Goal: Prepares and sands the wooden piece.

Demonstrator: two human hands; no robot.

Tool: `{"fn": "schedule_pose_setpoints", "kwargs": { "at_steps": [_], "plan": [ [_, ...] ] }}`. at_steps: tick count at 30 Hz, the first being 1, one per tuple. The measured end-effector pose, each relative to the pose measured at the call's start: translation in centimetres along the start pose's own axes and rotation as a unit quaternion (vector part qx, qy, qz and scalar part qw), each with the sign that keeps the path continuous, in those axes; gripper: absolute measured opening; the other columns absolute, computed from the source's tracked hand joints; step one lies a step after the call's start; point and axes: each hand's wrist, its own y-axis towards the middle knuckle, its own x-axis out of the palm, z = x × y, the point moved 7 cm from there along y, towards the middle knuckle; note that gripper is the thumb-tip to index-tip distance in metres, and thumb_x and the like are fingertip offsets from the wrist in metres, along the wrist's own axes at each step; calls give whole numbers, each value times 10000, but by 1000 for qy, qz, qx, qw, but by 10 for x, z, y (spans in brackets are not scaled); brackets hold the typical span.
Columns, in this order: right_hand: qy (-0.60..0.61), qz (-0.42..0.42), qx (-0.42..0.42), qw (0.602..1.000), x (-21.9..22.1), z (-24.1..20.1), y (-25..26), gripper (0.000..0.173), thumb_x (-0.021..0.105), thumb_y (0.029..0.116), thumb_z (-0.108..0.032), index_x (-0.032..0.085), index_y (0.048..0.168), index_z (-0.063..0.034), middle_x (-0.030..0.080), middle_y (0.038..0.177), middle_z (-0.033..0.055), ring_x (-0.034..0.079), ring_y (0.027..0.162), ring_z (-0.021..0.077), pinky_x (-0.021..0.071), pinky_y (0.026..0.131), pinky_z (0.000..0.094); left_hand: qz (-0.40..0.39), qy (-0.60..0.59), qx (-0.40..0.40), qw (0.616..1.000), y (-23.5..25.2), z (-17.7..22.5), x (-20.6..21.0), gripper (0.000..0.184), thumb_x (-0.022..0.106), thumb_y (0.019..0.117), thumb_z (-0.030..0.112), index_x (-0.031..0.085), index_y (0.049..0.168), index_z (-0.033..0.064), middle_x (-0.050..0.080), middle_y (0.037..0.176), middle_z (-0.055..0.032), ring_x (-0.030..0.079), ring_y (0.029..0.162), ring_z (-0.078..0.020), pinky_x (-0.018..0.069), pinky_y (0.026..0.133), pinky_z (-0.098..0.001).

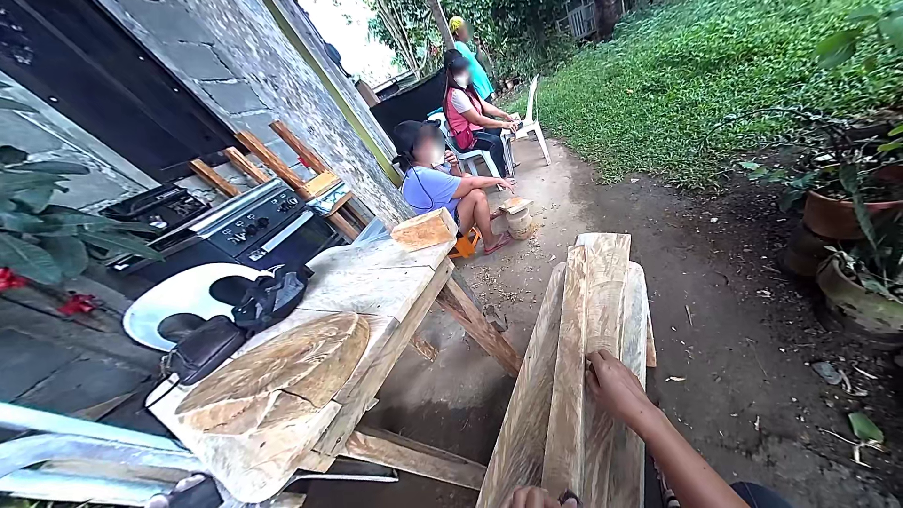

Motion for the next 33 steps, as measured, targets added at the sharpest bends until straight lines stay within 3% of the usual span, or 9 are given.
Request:
{"fn": "schedule_pose_setpoints", "kwargs": {
  "at_steps": [5,13,19,23,33],
  "plan": [
    [-2,1,-2,1000,0,2,1,401,491,1067,-199,559,1409,0,580,1377,220,610,1252,345,490,1060,481,27,27,9,999,37,3,5,213,618,984,247,804,970,145,693,867,-121,668,895,-332,484,903,-530],
    [1,-4,-2,1000,-2,1,0,409,492,1070,-195,548,1422,7,579,1378,219,613,1248,346,491,1061,476,54,56,34,996,111,-8,32,220,596,965,254,790,950,151,688,880,-91,678,884,-324,501,880,-551],
    [5,2,-7,1000,0,2,1,394,488,1064,-188,566,1394,11,593,1347,224,617,1236,347,498,1048,476,-21,36,-19,999,162,-15,53,230,587,1007,232,768,1042,95,687,1005,-157,658,1036,-364,451,1001,-576],
    [3,10,-5,1000,0,3,1,365,478,1069,-198,592,1340,19,602,1326,219,622,1224,353,506,1032,481,-58,43,-37,997,193,-18,66,266,557,1027,249,759,1107,96,686,1075,-170,640,1092,-368,421,1031,-574],
    [3,6,-3,1000,1,4,2,382,477,1066,-196,584,1378,-5,597,1342,210,622,1229,339,509,1040,471,-157,98,-95,978,271,-24,94,333,460,1078,280,685,1272,129,630,1292,-163,555,1278,-344,357,1104,-556]
  ]
}}
